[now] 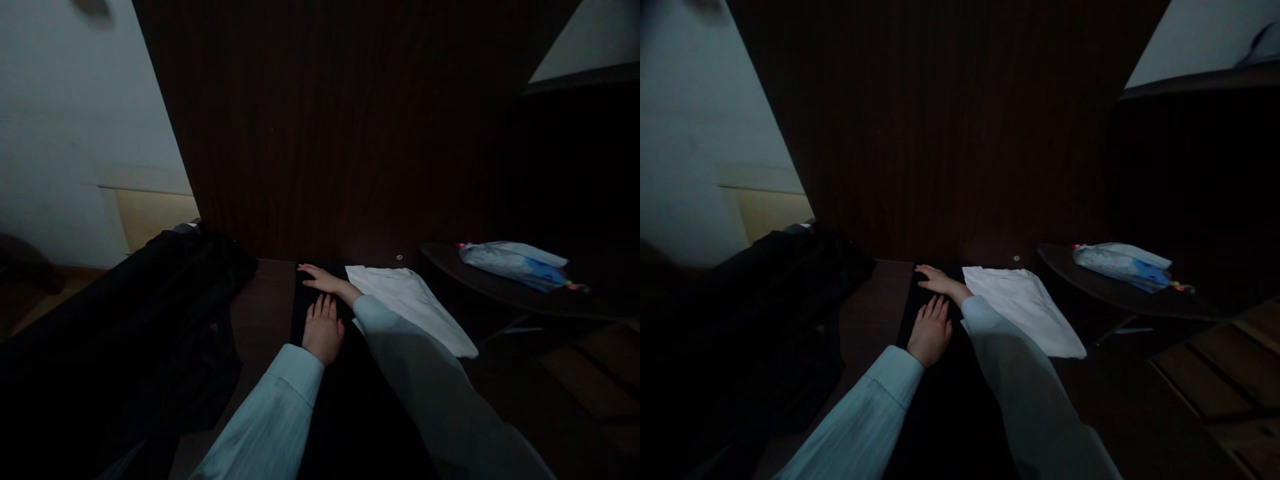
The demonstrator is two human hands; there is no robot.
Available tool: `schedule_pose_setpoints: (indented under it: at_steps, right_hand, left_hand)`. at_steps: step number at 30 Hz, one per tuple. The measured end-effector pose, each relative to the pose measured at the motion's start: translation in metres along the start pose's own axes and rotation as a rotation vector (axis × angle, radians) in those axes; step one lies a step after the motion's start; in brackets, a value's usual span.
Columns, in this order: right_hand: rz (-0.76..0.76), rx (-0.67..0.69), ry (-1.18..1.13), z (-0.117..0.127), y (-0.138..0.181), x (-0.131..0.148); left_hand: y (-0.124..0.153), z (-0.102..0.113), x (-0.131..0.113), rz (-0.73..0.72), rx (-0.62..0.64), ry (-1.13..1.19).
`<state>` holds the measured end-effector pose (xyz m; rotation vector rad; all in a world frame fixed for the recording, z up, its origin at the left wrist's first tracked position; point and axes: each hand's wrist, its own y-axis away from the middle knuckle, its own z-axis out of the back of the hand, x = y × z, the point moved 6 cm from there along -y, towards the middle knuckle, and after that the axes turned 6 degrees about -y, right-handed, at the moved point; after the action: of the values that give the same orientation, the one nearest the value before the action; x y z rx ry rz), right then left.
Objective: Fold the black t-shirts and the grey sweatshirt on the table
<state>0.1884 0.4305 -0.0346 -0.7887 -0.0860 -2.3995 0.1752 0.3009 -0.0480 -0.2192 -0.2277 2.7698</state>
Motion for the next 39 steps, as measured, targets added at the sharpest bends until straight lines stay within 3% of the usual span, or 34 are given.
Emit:
schedule_pose_setpoints:
  at_steps: [3, 6, 10, 13, 17, 25, 28, 31, 34, 39]
  right_hand:
    - [-0.026, -0.036, 0.001, 0.027, 0.000, -0.007]
    - [-0.120, -0.194, 0.079, 0.064, 0.006, -0.026]
    - [-0.170, -0.119, 0.253, 0.081, 0.012, -0.043]
    - [-0.150, -0.033, 0.423, 0.076, 0.015, -0.041]
    - [-0.185, -0.045, 0.512, 0.066, 0.019, -0.033]
    - [-0.183, -0.308, 0.545, 0.059, 0.048, 0.003]
    - [-0.206, -0.299, 0.369, 0.053, 0.079, 0.025]
    - [-0.245, -0.189, 0.253, 0.038, 0.125, 0.051]
    - [-0.287, 0.004, 0.277, 0.014, 0.179, 0.074]
    - [-0.325, 0.098, 0.271, -0.023, 0.248, 0.101]
  left_hand:
    - [0.000, -0.001, 0.001, 0.005, -0.008, 0.009]
    - [0.000, 0.000, 0.001, -0.007, -0.011, 0.015]
    - [0.000, -0.001, 0.002, -0.003, 0.008, 0.030]
    - [-0.001, -0.002, 0.002, 0.000, 0.016, 0.050]
    - [-0.001, -0.003, 0.002, -0.005, 0.016, 0.064]
    - [0.000, 0.000, 0.001, -0.017, 0.022, 0.036]
    - [0.000, 0.002, 0.000, -0.018, 0.029, 0.018]
    - [0.000, 0.002, -0.001, -0.031, 0.068, 0.011]
    - [0.000, 0.002, -0.001, -0.045, 0.073, -0.003]
    - [-0.001, 0.001, -0.001, -0.032, 0.045, -0.021]
